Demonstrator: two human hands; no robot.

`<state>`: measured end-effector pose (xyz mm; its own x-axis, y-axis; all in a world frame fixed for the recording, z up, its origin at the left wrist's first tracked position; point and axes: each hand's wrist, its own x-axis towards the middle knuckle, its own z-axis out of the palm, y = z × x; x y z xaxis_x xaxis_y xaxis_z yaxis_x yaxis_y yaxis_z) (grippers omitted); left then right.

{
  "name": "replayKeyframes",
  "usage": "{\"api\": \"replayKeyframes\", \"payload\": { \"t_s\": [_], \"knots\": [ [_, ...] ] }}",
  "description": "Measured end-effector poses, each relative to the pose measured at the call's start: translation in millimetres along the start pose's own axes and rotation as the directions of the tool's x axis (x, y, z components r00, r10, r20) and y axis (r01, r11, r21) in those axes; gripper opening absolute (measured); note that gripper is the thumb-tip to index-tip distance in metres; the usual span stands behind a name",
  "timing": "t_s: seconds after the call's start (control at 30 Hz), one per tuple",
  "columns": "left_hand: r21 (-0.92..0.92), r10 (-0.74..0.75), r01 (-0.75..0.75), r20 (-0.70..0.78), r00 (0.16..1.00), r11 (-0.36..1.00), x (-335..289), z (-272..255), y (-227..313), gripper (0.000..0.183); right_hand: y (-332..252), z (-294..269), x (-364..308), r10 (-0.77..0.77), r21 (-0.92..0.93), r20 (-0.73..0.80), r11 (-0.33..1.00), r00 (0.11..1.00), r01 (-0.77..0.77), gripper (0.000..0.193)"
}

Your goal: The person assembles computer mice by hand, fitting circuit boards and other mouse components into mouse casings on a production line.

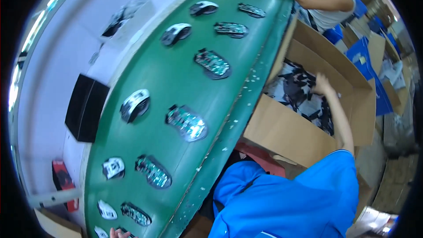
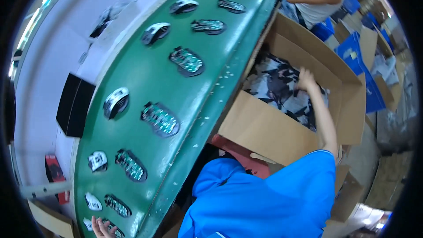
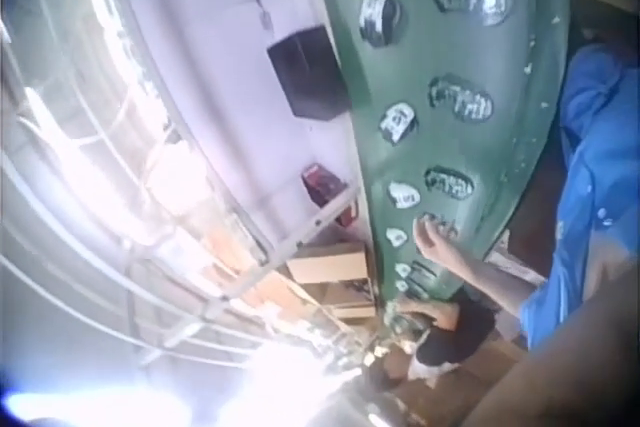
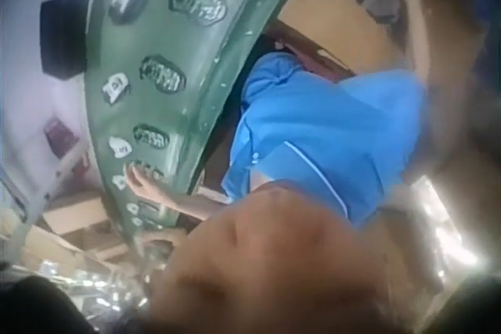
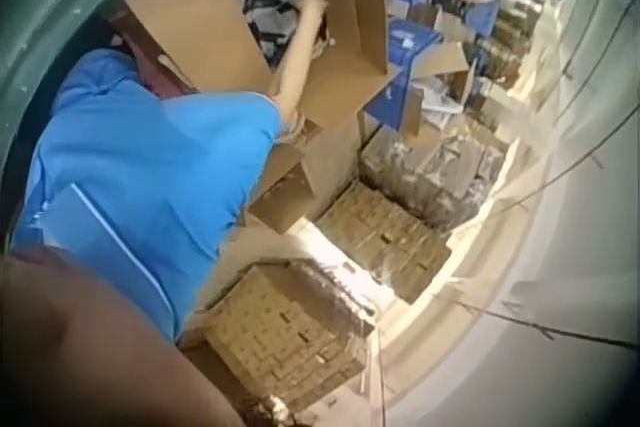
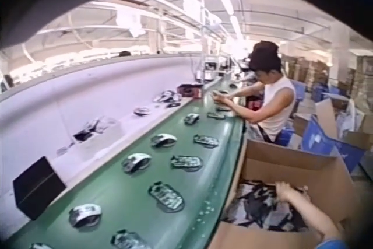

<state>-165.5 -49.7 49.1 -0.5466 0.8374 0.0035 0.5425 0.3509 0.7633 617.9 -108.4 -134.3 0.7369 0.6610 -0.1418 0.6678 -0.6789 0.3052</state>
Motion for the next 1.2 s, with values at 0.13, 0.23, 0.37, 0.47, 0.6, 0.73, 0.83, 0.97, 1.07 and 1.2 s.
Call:
{"api": "replayKeyframes", "payload": {
  "t_s": [0.13, 0.23, 0.37, 0.47, 0.6, 0.73, 0.83, 0.97, 1.07, 1.2],
  "knots": [
    [0.076, 0.192, -0.197, 0.068, 0.979, 0.978, 16.2, 47.1, 45.4, 0.042, 31.4, 145.8, -40.0, 0.204, 0.283, 0.348, 0.908, 0.915, -0.310, 0.117],
    [0.043, 0.273, -0.281, 0.127, 0.953, 0.959, 25.0, 63.8, 46.2, 0.035, -6.2, 155.6, -35.3, 0.271, 0.468, 0.287, 0.797, 0.919, -0.381, 0.110],
    [0.136, 0.304, -0.327, 0.160, 0.939, 0.935, 15.3, 83.9, 63.5, 0.034, -57.6, 137.5, -17.7, 0.346, 0.409, 0.252, 0.808, 0.904, -0.424, 0.112],
    [0.096, 0.231, -0.250, 0.174, 0.957, 0.963, 11.2, 84.8, 64.1, 0.035, -91.9, 107.7, -16.9, 0.358, 0.259, 0.305, 0.861, 0.882, -0.439, 0.109],
    [0.032, 0.221, -0.231, 0.191, 0.956, 0.972, 10.9, 81.8, 60.8, 0.035, -90.4, 132.3, -9.4, 0.292, 0.316, 0.329, 0.862, 0.898, -0.397, 0.090],
    [0.019, 0.153, -0.159, 0.186, 0.971, 0.987, 15.0, 76.0, 50.2, 0.037, -90.0, 155.5, -5.6, 0.280, 0.523, 0.198, 0.780, 0.939, -0.343, 0.063],
    [-0.055, 0.199, -0.192, 0.196, 0.960, 0.980, 10.8, 82.5, 51.1, 0.038, -65.1, 162.4, -4.0, 0.359, 0.782, 0.075, 0.558, 0.930, -0.279, 0.047],
    [-0.085, 0.156, -0.146, 0.129, 0.979, 0.986, 7.7, 84.5, 49.1, 0.037, -20.9, 167.6, 5.4, 0.434, 0.900, 0.189, 0.283, 0.881, -0.333, 0.051],
    [-0.128, 0.029, -0.019, 0.076, 0.997, 0.992, 10.0, 75.2, 49.5, 0.035, 4.8, 164.4, 12.9, 0.297, 0.940, 0.321, 0.015, 0.899, -0.341, 0.045],
    [-0.176, 0.046, -0.031, 0.084, 0.995, 0.984, 24.5, 45.0, 13.7, 0.038, 15.1, 128.5, 30.7, 0.263, 0.870, 0.370, -0.435, 0.891, -0.233, 0.027]
  ]
}}
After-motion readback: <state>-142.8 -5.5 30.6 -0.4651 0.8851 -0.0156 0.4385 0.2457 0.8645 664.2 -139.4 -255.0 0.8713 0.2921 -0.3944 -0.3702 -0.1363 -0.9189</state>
